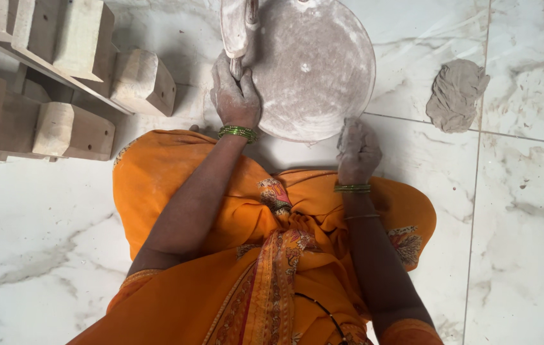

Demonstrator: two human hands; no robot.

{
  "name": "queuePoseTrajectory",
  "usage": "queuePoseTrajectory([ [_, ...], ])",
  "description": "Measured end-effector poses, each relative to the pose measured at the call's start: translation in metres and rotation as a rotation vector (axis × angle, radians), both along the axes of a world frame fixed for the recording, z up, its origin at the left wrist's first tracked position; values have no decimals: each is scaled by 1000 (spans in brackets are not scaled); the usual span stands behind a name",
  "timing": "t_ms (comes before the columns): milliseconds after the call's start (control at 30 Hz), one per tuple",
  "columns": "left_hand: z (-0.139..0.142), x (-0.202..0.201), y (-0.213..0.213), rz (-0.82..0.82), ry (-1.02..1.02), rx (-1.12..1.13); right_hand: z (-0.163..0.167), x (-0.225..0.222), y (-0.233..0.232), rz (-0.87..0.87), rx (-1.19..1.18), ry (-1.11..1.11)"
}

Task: The person sits on the floor shaping a clay pot lid with a curved handle, pressing and smoothing its surface by hand. They apply wet clay from a lump beside them onto the lid, scrape and trim the rim with a small flat tool, rotate the lid to work different sides, and press the surface with both palms.

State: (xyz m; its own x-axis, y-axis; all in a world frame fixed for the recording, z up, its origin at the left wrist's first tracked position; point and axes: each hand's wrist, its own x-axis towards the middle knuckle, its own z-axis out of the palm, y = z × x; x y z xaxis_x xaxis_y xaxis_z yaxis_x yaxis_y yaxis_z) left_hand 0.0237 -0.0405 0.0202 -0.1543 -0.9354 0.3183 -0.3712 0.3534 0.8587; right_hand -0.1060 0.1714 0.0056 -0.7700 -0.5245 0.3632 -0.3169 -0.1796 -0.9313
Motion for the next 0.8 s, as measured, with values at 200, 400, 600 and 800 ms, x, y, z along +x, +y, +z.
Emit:
queuePoseTrajectory([
  [200, -3, -1, -2, -17, 25, 72, -9, 16, 0, 161, 43, 280],
  [400, -9, -4, -4, 15, 2, -23, -15, 0, -2, -89, 77, 33],
  [600, -10, -5, -4, 5, -20, -6, -17, 12, 0, 119, 118, 277],
  [800, -15, -6, -4, 23, -12, -31, -5, -9, -3, -106, 395, 280],
])
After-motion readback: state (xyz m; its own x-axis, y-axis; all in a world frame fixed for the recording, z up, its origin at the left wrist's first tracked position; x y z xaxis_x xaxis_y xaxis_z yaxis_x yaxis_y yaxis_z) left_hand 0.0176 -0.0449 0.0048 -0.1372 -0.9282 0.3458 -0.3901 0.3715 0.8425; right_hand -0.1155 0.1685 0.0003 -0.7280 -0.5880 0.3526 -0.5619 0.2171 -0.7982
